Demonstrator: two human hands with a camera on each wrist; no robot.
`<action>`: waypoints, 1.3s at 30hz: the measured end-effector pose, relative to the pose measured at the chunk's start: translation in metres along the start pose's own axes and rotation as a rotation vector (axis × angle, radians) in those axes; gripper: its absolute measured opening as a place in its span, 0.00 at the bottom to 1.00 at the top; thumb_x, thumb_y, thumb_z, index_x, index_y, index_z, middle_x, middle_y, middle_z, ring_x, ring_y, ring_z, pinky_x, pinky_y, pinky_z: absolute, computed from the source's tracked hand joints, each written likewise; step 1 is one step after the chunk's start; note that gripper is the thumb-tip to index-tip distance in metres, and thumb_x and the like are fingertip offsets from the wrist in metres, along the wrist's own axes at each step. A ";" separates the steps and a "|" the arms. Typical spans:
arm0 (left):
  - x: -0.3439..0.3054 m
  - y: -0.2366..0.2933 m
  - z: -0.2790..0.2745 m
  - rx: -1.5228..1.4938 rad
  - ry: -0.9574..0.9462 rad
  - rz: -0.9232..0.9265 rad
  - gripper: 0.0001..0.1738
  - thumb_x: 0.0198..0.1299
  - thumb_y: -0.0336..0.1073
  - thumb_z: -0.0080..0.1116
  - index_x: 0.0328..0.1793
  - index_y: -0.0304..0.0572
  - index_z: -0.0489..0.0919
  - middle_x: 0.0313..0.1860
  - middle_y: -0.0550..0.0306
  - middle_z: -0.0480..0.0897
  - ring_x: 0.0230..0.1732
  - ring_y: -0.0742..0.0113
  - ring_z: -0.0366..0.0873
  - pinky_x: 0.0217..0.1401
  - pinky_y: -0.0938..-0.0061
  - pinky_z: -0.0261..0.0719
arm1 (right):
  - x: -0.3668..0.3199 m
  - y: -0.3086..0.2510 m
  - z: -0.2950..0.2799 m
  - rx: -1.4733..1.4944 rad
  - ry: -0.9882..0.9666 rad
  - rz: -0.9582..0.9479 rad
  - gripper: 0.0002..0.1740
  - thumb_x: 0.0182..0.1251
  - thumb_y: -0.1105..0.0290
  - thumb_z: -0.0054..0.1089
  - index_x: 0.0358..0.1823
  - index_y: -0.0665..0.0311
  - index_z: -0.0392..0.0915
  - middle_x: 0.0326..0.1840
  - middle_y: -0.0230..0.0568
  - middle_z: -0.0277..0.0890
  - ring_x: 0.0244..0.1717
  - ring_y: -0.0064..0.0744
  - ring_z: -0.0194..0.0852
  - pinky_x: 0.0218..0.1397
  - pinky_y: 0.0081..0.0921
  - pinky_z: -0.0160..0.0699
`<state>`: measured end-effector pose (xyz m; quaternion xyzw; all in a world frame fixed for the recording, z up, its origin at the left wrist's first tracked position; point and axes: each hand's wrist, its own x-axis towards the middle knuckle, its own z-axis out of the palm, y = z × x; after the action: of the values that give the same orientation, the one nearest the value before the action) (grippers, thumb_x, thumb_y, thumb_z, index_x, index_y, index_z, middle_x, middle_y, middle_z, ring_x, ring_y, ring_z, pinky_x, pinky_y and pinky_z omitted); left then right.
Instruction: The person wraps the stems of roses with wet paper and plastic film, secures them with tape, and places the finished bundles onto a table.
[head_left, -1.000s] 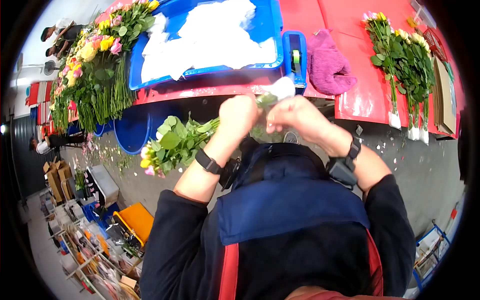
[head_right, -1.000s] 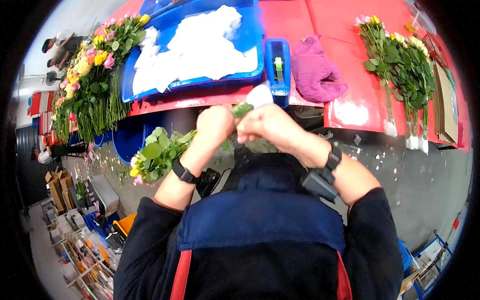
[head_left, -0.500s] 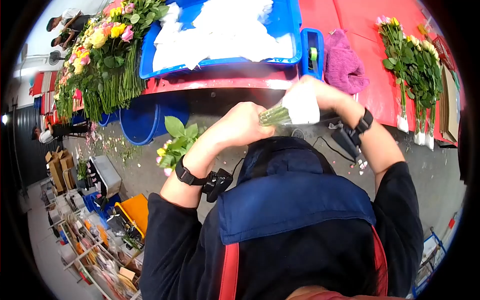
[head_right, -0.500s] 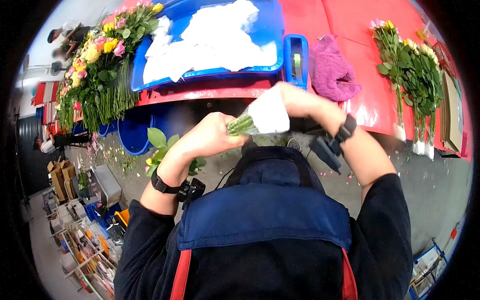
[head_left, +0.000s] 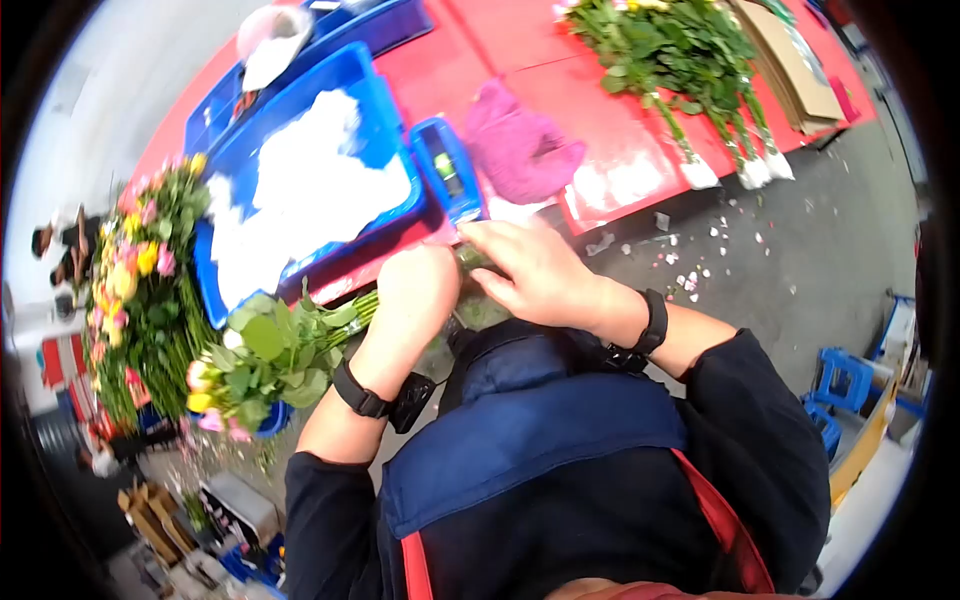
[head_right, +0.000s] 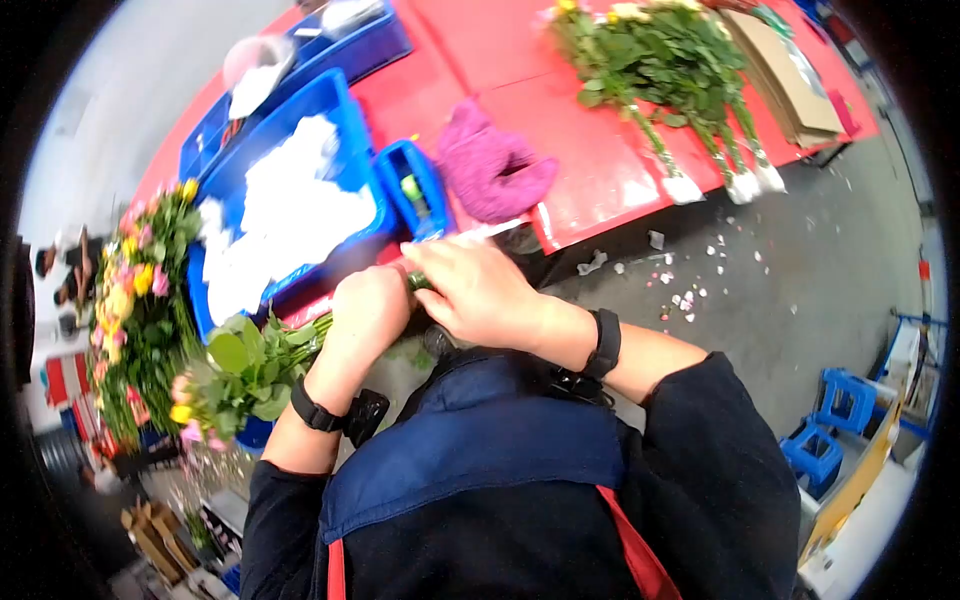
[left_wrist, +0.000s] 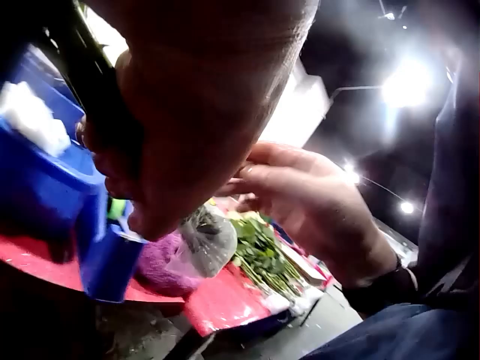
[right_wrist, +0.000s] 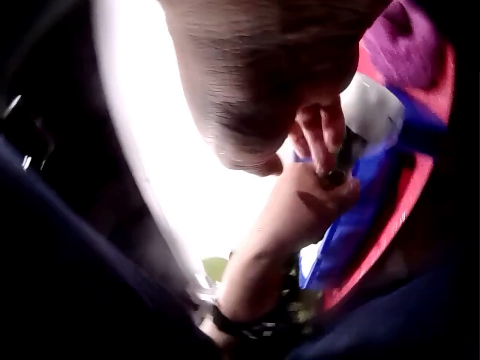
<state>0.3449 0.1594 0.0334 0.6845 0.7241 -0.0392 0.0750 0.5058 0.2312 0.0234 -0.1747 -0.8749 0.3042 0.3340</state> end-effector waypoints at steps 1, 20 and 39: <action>0.010 0.015 -0.004 0.077 -0.033 0.048 0.08 0.50 0.37 0.59 0.24 0.42 0.82 0.21 0.48 0.82 0.23 0.52 0.83 0.25 0.62 0.80 | 0.002 -0.003 -0.025 -0.273 -0.032 -0.125 0.23 0.51 0.69 0.65 0.50 0.69 0.74 0.44 0.49 0.78 0.49 0.49 0.76 0.48 0.42 0.74; 0.023 0.005 -0.010 -0.256 0.318 0.247 0.22 0.47 0.36 0.67 0.50 0.45 0.76 0.46 0.57 0.80 0.54 0.59 0.75 0.56 0.60 0.66 | -0.158 0.366 -0.231 -0.352 0.292 0.749 0.19 0.58 0.61 0.64 0.48 0.63 0.82 0.33 0.48 0.82 0.31 0.41 0.77 0.39 0.37 0.74; -0.285 -0.581 0.051 -0.127 0.784 -1.488 0.21 0.59 0.32 0.53 0.60 0.45 0.78 0.55 0.45 0.81 0.56 0.45 0.78 0.58 0.57 0.75 | -0.018 0.231 -0.150 -1.260 -0.225 0.859 0.30 0.66 0.62 0.56 0.65 0.72 0.66 0.62 0.60 0.70 0.62 0.57 0.69 0.64 0.41 0.67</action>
<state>-0.2168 -0.1644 0.0028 -0.0126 0.9608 0.2028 -0.1887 0.6459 0.4590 -0.0461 -0.6241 -0.7670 -0.1325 -0.0671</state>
